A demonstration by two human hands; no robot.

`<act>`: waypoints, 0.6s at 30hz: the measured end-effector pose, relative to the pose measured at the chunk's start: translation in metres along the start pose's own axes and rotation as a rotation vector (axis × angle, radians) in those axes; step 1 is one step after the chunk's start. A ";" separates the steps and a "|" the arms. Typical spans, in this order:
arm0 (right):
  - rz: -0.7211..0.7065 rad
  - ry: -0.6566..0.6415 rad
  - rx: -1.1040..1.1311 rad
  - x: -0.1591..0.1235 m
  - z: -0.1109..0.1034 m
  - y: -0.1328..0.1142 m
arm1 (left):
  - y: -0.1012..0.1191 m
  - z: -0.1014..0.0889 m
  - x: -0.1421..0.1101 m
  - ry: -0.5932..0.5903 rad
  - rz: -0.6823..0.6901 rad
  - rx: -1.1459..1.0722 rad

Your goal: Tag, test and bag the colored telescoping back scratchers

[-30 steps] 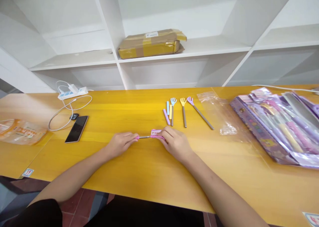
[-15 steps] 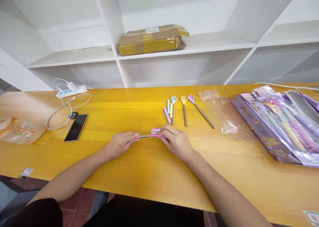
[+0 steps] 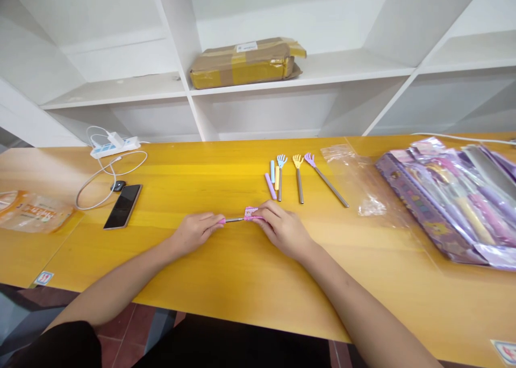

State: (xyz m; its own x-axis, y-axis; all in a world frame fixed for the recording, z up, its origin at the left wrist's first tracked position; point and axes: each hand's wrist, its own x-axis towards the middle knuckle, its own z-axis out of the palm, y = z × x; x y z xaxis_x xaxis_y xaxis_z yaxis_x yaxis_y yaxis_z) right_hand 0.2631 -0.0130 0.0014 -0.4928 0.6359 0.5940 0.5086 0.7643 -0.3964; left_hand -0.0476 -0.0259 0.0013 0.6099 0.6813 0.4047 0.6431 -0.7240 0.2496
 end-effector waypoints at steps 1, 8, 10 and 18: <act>-0.002 -0.002 0.003 0.000 0.000 0.000 | 0.000 0.000 0.000 -0.003 0.000 0.009; -0.020 -0.060 -0.011 -0.004 0.002 0.003 | 0.001 0.002 0.004 0.040 0.066 0.183; -0.042 -0.077 -0.033 -0.005 0.002 0.005 | 0.001 0.002 0.004 0.037 0.089 0.204; -0.079 -0.059 -0.124 -0.003 0.002 0.005 | 0.000 -0.003 0.001 -0.034 0.081 0.187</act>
State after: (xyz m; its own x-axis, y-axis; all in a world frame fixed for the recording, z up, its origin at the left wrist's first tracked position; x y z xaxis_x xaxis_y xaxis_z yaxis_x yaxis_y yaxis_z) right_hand 0.2654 -0.0108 -0.0038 -0.5734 0.5824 0.5763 0.5484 0.7954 -0.2582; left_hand -0.0487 -0.0253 0.0045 0.6768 0.6269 0.3860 0.6639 -0.7463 0.0481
